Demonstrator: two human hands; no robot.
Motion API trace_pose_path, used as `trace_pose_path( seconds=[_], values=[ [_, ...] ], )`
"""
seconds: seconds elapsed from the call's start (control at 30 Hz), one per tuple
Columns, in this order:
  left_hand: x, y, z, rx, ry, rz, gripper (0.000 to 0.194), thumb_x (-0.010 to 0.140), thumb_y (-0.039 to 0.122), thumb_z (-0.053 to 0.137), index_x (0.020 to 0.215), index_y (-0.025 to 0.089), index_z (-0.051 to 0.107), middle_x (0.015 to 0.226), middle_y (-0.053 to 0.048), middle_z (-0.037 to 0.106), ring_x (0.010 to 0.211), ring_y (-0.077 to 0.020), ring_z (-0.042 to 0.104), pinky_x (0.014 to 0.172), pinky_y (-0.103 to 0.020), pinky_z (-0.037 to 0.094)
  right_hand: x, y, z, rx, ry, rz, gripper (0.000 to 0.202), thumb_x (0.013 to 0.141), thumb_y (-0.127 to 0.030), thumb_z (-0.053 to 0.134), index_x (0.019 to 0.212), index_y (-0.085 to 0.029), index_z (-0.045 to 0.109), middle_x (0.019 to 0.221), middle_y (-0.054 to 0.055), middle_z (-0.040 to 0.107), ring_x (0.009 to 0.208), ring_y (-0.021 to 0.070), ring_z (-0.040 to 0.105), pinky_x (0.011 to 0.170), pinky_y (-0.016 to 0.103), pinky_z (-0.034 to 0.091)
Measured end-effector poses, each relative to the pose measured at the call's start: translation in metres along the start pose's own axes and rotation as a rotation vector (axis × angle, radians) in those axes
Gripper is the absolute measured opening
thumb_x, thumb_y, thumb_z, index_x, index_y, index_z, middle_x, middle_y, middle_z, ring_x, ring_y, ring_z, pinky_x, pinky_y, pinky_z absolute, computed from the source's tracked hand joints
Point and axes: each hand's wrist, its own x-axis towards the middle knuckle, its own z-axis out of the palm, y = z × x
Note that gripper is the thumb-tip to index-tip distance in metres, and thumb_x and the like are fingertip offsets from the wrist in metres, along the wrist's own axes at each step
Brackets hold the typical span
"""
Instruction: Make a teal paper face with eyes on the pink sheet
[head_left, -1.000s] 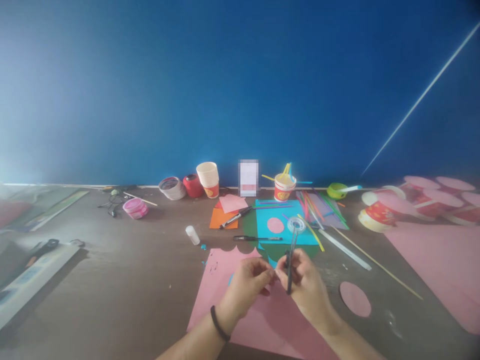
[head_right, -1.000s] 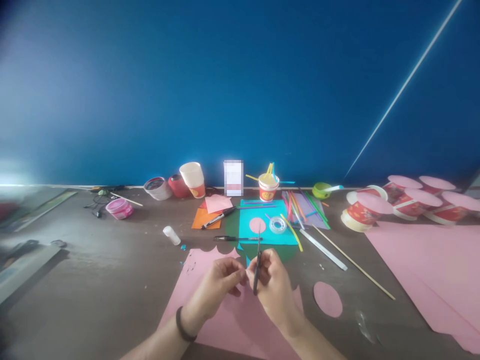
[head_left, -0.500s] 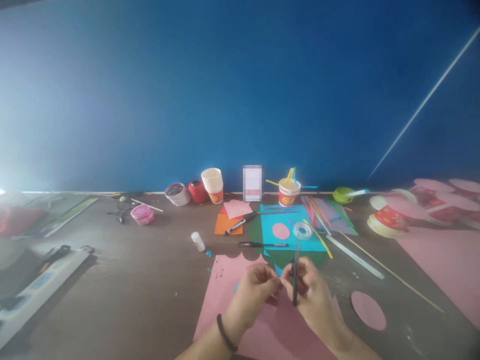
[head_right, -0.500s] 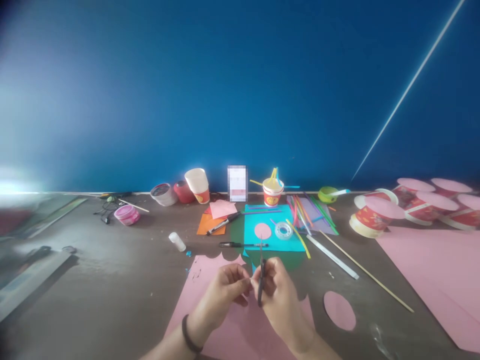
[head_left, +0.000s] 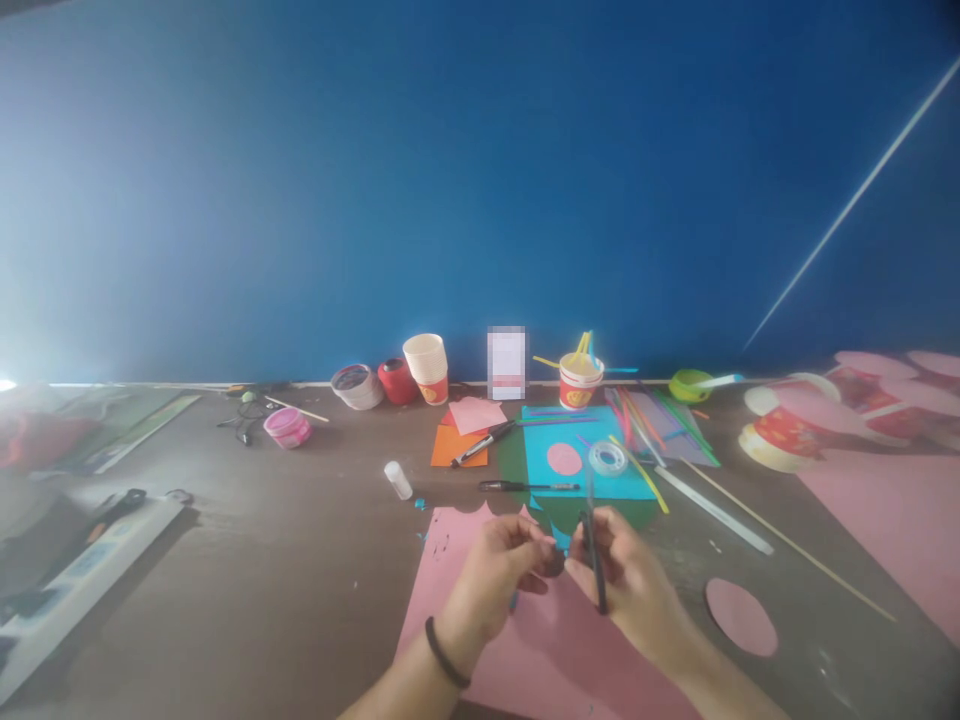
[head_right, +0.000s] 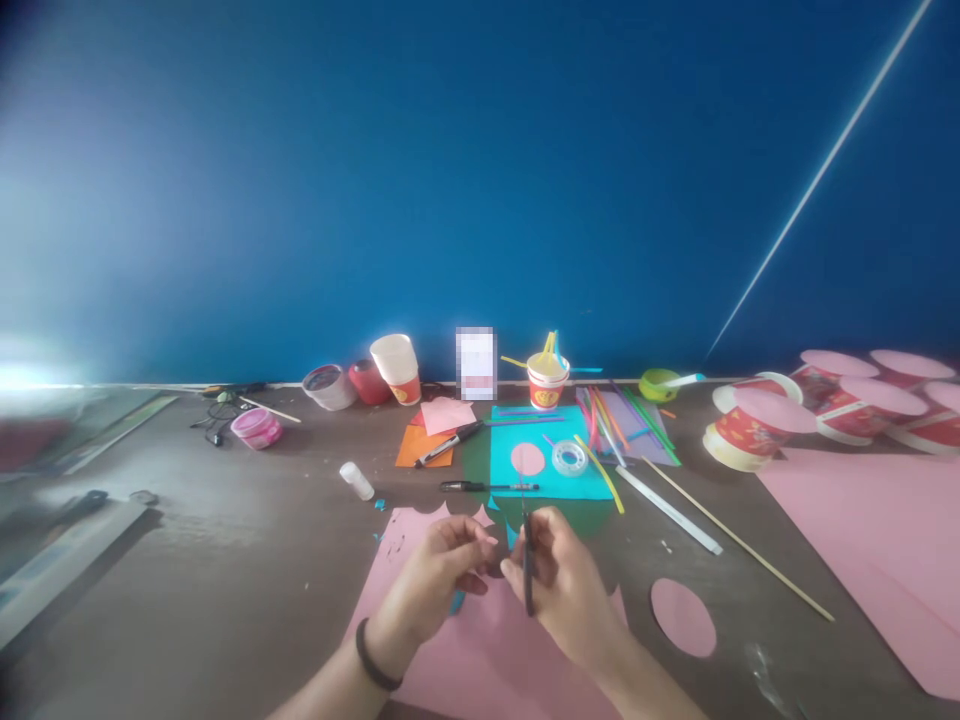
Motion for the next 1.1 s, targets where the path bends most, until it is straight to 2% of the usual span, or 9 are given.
trace_pose_path(
  seconds=[0.17,0.33,0.7,0.93,1.1],
  values=[
    [0.001,0.013,-0.013,-0.112,0.052,0.037,0.018,0.064,0.027,0.071,0.065,0.015,0.057,0.062,0.001,0.053,0.057,-0.0091,0.049,0.047,-0.018,0.043,0.005,0.0,-0.012,0.147,-0.32,0.167,0.022,0.075,-0.036,0.059,0.073,-0.019,0.046,0.062,-0.005,0.048,0.055,0.0094,0.046,0.051,0.021,0.037],
    [0.002,0.015,-0.014,-0.111,0.034,0.031,0.016,0.066,0.024,0.069,0.067,0.014,0.057,0.062,0.001,0.05,0.056,-0.0088,0.046,0.046,-0.018,0.043,0.003,0.007,-0.013,0.25,-0.453,0.216,0.024,0.074,-0.038,0.062,0.08,-0.017,0.051,0.066,-0.004,0.048,0.057,0.0094,0.047,0.052,0.021,0.039],
    [0.002,0.013,-0.015,-0.082,0.008,0.024,0.016,0.066,0.024,0.07,0.068,0.015,0.056,0.062,0.002,0.05,0.056,-0.0093,0.047,0.047,-0.019,0.043,0.003,0.017,-0.015,0.226,-0.501,0.242,0.029,0.075,-0.043,0.061,0.081,-0.017,0.052,0.066,-0.004,0.047,0.054,0.0079,0.044,0.049,0.019,0.038],
    [0.003,0.013,-0.015,-0.083,0.005,0.015,0.019,0.063,0.026,0.073,0.066,0.014,0.058,0.063,0.001,0.052,0.054,-0.0081,0.046,0.046,-0.019,0.043,0.003,0.014,-0.015,0.253,-0.499,0.281,0.027,0.074,-0.039,0.063,0.083,-0.016,0.053,0.06,-0.006,0.044,0.051,0.007,0.041,0.048,0.019,0.038],
    [0.003,0.013,-0.016,-0.07,-0.005,0.009,0.02,0.061,0.028,0.074,0.066,0.014,0.059,0.063,0.0,0.054,0.052,-0.0082,0.047,0.047,-0.019,0.042,0.003,0.01,-0.015,0.239,-0.478,0.316,0.022,0.072,-0.035,0.063,0.077,-0.016,0.052,0.057,-0.007,0.043,0.049,0.0069,0.04,0.047,0.019,0.037]
  ],
)
